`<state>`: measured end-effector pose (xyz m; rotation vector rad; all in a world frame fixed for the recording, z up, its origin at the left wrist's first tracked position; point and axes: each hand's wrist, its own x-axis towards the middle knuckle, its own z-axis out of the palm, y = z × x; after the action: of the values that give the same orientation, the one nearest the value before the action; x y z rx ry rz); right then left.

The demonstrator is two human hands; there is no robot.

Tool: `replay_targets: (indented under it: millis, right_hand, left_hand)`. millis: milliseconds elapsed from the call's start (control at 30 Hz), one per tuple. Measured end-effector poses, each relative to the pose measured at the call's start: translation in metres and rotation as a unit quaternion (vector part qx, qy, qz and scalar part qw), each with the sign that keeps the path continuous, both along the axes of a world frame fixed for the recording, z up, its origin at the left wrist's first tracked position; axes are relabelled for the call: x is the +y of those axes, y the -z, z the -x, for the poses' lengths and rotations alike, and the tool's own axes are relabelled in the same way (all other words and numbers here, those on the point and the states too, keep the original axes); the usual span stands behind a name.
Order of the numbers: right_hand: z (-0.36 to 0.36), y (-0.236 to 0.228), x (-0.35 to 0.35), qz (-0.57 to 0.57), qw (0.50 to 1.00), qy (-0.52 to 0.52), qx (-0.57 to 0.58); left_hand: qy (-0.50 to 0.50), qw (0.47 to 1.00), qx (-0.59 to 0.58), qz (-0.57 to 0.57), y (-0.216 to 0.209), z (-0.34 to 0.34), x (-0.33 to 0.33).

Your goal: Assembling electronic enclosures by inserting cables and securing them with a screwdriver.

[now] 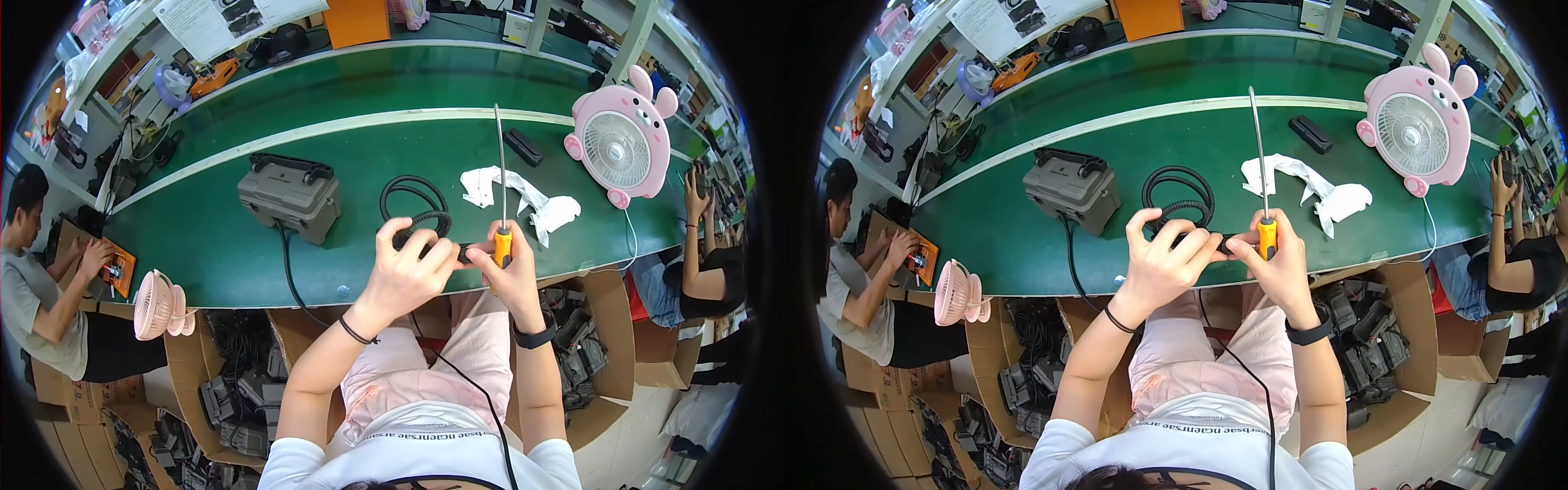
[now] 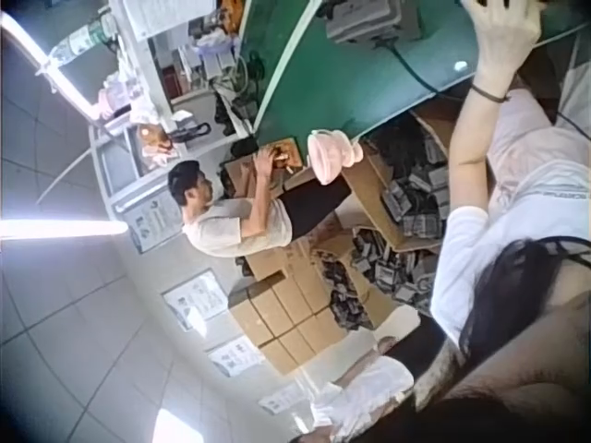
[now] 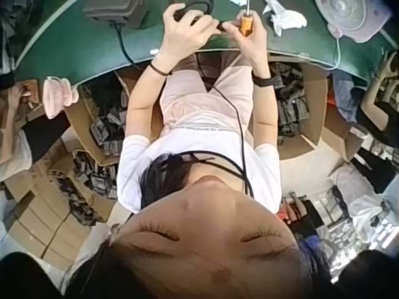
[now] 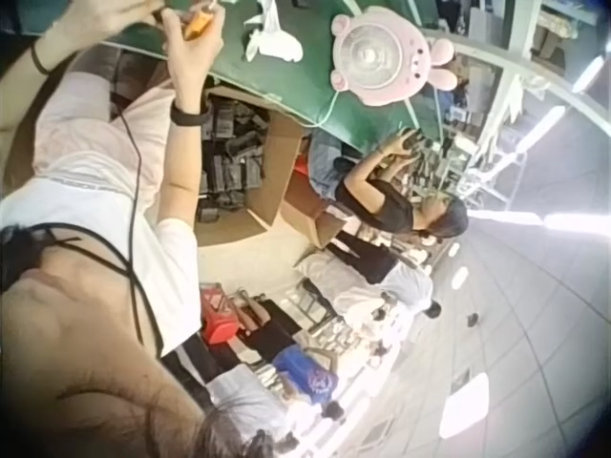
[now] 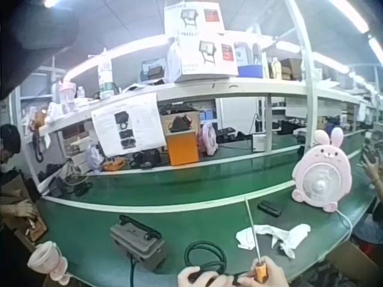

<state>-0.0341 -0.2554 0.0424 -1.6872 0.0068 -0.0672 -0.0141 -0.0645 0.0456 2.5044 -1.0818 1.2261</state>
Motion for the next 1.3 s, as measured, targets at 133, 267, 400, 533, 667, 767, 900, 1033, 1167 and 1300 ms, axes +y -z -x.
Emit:
replay_targets:
  millis: [133,267,400,533,667,767,900,1033,1167,1300]
  right_hand:
    - [0.0,0.005,-0.003,0.034,0.996,-0.015,-0.078]
    - [-0.003,0.014,-0.002,-0.027,0.994,-0.028,-0.102]
    - [-0.003,0.003,-0.009,-0.099,0.991,-0.089,-0.009]
    - [-0.003,0.001,-0.004,-0.078,0.995,-0.057,-0.004]
    - [-0.003,0.011,-0.002,-0.078,0.993,-0.071,-0.052]
    - [-0.003,0.013,0.002,-0.05,0.991,-0.067,-0.106]
    - [-0.005,0.013,0.002,0.052,0.981,-0.059,-0.179]
    - [-0.016,0.021,-0.004,0.094,0.951,-0.083,-0.284]
    - [-0.03,0.023,-0.011,0.103,0.935,-0.098,-0.325]
    - [-0.043,0.024,-0.017,0.166,0.915,-0.086,-0.357]
  left_hand:
    - [-0.009,1.0,0.014,-0.001,-0.001,0.001,0.001]
    - [0.012,1.0,0.002,-0.014,-0.004,-0.006,0.006]
    - [0.003,1.0,-0.018,-0.014,-0.002,0.001,0.006]
    - [-0.019,1.0,-0.024,-0.006,0.005,0.011,-0.003]
    - [-0.005,0.998,-0.004,-0.057,-0.003,0.007,0.005]
    - [0.025,0.997,0.0,-0.075,-0.008,-0.003,0.011]
    - [0.063,0.997,0.009,-0.042,-0.011,-0.012,0.016]
    - [0.068,0.997,0.028,-0.028,-0.012,-0.021,0.017]
    - [0.111,0.991,0.079,-0.02,-0.018,-0.036,0.016]
    - [0.159,0.975,0.156,-0.026,-0.025,-0.056,0.017]
